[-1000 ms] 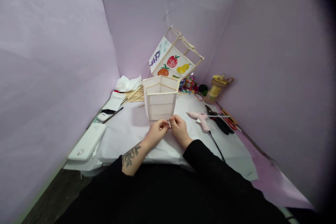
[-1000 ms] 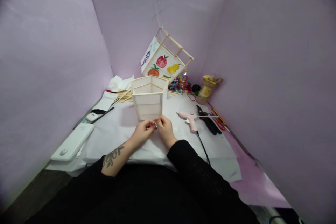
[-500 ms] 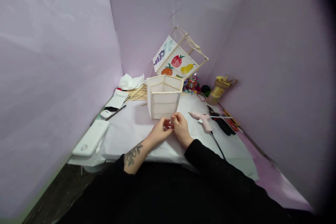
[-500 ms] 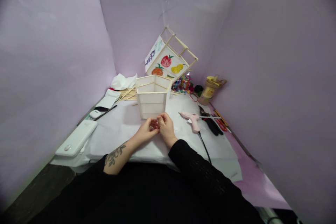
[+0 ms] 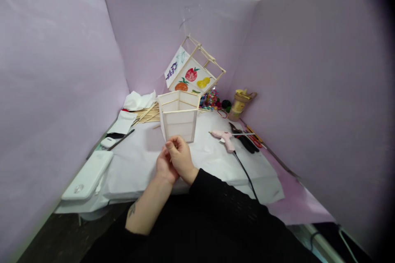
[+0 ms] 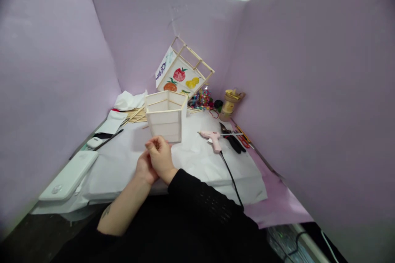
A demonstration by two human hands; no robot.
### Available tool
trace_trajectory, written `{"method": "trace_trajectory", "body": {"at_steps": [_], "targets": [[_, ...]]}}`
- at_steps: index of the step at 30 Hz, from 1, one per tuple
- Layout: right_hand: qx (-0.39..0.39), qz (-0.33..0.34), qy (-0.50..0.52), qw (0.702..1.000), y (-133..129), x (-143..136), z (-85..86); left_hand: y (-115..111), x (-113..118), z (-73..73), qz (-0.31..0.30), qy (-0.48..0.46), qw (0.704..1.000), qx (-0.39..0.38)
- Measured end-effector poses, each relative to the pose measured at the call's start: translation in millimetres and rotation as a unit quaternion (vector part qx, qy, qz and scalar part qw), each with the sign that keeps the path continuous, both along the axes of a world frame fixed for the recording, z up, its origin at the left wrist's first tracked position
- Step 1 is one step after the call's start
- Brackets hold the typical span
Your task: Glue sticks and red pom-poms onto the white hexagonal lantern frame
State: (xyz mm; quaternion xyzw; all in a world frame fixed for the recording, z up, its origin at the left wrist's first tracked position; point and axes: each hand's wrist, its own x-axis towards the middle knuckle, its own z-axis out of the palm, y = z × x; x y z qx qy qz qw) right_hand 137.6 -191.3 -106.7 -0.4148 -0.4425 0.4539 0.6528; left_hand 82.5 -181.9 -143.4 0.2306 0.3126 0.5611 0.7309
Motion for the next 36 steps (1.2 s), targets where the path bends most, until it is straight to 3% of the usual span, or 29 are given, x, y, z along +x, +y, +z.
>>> {"method": "trace_trajectory", "body": {"at_steps": [5, 11, 14, 17, 20, 22, 24, 28, 33, 36], "targets": [[-0.005, -0.002, 0.014, 1.0, -6, -3, -0.4, -8, 4, 8.9, 0.027, -0.059, 0.992, -0.109], [-0.003, 0.009, 0.066, 0.998, -1, 6, -1.4, -25, 12, 32.1, 0.05, -0.069, 0.984, -0.159], [-0.017, 0.03, 0.111, 0.993, 6, 24, 3.6, -31, 11, 35.9, 0.018, -0.042, 0.992, -0.116], [-0.026, 0.033, 0.143, 0.989, 10, 47, 7.5, -35, 3, 30.4, -0.082, 0.072, 0.993, -0.039], [-0.022, 0.03, 0.148, 0.988, 8, 61, 4.9, -38, -5, 20.3, -0.148, 0.262, 0.951, 0.075], [-0.006, 0.023, 0.14, 0.99, 2, 62, 0.5, -38, -6, 14.7, -0.122, 0.336, 0.92, 0.162], [0.018, 0.019, 0.123, 0.992, -5, 58, -4.0, -37, -4, 11.4, -0.088, 0.342, 0.911, 0.211], [0.053, 0.057, 0.073, 0.994, -13, 48, -9.9, -29, -3, 11.7, -0.11, 0.306, 0.921, 0.214], [0.065, 0.105, -0.014, 0.992, -5, 45, -14.1, -19, -7, 15.6, -0.115, 0.369, 0.888, 0.248], [0.061, 0.109, -0.073, 0.989, 7, 44, -15.6, -17, -5, 13.6, -0.115, 0.389, 0.884, 0.231]]}}
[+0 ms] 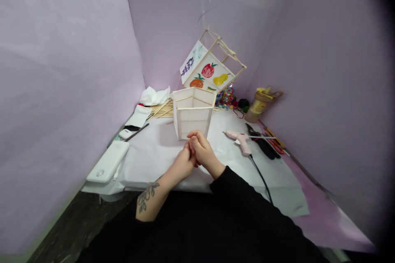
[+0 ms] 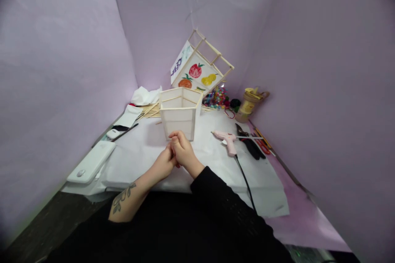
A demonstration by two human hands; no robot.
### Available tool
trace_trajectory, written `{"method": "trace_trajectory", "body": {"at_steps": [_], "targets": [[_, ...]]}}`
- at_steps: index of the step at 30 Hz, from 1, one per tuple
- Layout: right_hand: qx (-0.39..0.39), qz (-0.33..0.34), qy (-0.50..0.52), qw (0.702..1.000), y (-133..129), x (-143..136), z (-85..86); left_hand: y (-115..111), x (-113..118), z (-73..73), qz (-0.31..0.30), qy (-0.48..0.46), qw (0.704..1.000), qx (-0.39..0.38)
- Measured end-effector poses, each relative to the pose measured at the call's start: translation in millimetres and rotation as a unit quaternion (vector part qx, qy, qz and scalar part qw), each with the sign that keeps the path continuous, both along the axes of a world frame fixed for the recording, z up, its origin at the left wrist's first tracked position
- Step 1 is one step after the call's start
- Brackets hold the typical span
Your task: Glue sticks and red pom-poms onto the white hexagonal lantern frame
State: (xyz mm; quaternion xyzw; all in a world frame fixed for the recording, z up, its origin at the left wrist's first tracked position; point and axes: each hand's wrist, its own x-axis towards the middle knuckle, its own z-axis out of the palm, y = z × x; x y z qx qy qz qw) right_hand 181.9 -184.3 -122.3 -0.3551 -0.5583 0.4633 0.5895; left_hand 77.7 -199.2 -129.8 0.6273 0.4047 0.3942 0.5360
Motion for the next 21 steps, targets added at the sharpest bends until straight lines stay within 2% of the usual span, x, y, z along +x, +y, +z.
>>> {"method": "trace_trajectory", "body": {"at_steps": [5, 9, 11, 13, 15, 17, 21], "targets": [[0.054, -0.016, -0.07, 0.996, 10, 13, 9.4, 1, 1, -4.4, 0.036, -0.019, 0.999, -0.027], [0.143, 0.018, -0.152, 0.978, -7, 45, 21.1, -2, -7, 3.2, 0.011, -0.073, 0.996, -0.054], [0.21, 0.049, -0.234, 0.948, -19, 59, 20.6, -7, -8, 9.3, -0.026, -0.102, 0.992, -0.075], [0.285, 0.062, -0.323, 0.9, -27, 67, 15.6, -14, -4, 15.1, -0.068, -0.144, 0.982, -0.106], [0.321, 0.061, -0.368, 0.87, -32, 70, 9.5, -20, 2, 20.0, -0.099, -0.195, 0.966, -0.14], [0.317, 0.057, -0.368, 0.872, -33, 70, 5.5, -24, 8, 24.0, -0.115, -0.226, 0.954, -0.16], [0.321, 0.046, -0.369, 0.871, -32, 72, 6.5, -26, 13, 29.2, -0.133, -0.204, 0.956, -0.161]]}}
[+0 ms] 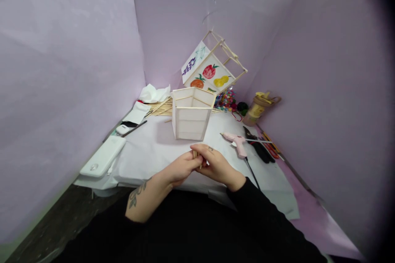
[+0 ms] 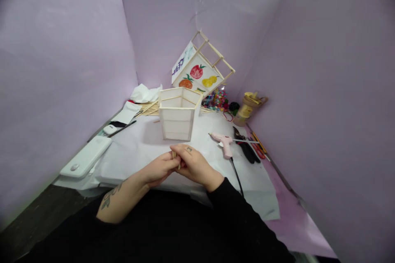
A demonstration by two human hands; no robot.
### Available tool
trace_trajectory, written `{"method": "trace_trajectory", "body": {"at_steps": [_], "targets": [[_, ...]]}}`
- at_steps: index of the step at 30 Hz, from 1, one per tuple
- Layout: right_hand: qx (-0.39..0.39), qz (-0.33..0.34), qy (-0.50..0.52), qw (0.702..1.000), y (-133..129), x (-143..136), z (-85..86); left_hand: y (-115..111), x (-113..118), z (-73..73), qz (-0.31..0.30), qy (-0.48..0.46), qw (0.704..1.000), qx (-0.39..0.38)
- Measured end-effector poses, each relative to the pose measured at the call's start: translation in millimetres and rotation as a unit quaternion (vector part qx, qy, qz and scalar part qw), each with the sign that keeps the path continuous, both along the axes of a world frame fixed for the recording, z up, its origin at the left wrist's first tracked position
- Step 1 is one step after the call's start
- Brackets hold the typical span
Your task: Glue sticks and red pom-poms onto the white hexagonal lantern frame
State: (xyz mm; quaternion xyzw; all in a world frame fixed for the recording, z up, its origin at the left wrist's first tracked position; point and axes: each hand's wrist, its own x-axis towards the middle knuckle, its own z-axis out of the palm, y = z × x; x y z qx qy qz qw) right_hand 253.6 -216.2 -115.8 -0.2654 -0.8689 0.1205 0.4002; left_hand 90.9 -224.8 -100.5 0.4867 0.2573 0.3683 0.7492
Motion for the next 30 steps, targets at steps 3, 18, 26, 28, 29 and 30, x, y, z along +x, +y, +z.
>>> {"method": "trace_trajectory", "body": {"at_steps": [3, 18, 26, 28, 29, 30], "targets": [[0.007, -0.005, -0.004, 1.0, 1, 2, 2.9, 1, 1, 0.4, 0.0, 0.013, 1.0, -0.009], [0.009, -0.04, -0.063, 0.997, 6, 14, 11.6, 15, 10, -1.7, 0.003, -0.005, 0.994, -0.106], [-0.016, -0.119, -0.111, 0.986, 15, 24, 23.1, 47, 35, 12.4, -0.014, 0.053, 0.993, -0.102], [-0.037, -0.109, -0.143, 0.983, 25, 40, 33.9, 53, 36, 11.0, -0.015, 0.055, 0.993, -0.107], [-0.06, -0.123, -0.168, 0.976, 33, 53, 41.0, 56, 35, 9.5, -0.015, 0.054, 0.992, -0.115], [-0.086, -0.151, -0.194, 0.965, 45, 70, 48.8, 59, 33, 7.8, -0.016, 0.053, 0.991, -0.124]]}}
